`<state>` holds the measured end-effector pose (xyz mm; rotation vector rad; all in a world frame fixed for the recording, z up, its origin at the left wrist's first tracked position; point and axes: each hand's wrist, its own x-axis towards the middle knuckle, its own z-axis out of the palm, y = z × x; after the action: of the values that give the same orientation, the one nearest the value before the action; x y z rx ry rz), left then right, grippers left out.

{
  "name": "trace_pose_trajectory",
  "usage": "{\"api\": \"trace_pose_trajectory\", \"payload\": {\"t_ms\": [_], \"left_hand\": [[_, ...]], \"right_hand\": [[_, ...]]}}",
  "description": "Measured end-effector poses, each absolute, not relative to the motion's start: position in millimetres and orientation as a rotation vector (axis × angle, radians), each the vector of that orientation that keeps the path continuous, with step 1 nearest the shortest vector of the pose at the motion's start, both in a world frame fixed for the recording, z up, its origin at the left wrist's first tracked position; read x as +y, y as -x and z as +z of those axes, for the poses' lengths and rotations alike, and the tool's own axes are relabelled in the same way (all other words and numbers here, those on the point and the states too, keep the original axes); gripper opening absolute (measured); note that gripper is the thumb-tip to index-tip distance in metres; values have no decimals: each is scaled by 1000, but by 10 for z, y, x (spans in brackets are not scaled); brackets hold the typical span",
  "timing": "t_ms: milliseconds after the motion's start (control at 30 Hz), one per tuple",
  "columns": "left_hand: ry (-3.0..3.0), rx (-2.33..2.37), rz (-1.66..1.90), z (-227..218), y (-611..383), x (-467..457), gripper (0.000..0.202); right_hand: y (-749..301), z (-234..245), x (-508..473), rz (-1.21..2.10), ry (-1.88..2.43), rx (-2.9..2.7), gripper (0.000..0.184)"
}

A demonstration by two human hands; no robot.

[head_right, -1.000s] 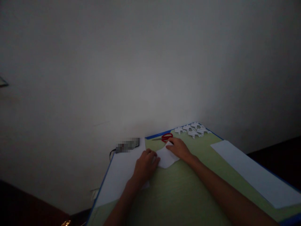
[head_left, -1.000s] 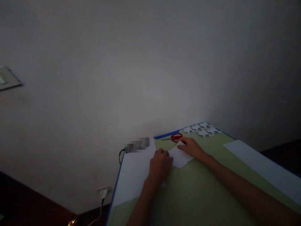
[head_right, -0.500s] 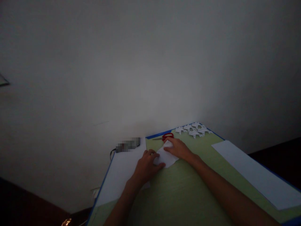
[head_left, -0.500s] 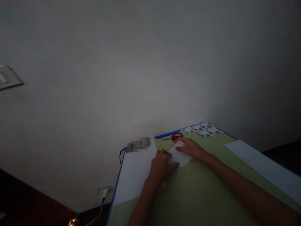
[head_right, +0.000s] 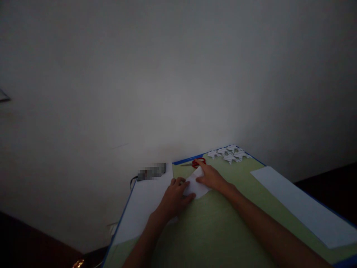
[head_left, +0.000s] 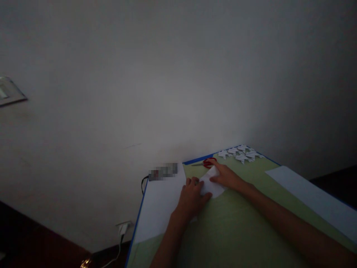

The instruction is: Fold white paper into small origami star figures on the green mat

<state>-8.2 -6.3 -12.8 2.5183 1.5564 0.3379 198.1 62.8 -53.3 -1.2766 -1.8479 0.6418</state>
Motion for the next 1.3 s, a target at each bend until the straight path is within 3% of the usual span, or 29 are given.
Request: {"api": "trace_pose_trajectory", "payload": {"t_ms": [133, 300, 367, 567, 767, 1100, 1300], "left_hand": [[-2412, 1558, 494, -180, 88, -23, 47], [-1933, 1479, 927, -231, 102, 95, 67], [-1726, 1373, 1122, -229, 110, 145, 71], [-1513, 1150, 1240, -181, 129, 211, 35], [-1484, 1090, 1327, -143, 82, 179, 35], [-1499, 1202, 1267, -136, 30, 133, 49], [-1383, 1187, 1296, -82, 19, 93, 48]], "right_hand": [[-1965, -449, 599, 667, 1216, -1820, 85], [-1960, -328, 597, 838, 1020, -1679, 70], [-1956, -265, 568, 958, 980, -1583, 77], [-1973, -146, 471, 1260, 835, -1389, 99], [-1992, -198, 523, 1186, 900, -1472, 50], [-1939, -136, 473, 721, 809, -1721, 19], [-1928, -52, 406, 841, 895, -1695, 28]]}}
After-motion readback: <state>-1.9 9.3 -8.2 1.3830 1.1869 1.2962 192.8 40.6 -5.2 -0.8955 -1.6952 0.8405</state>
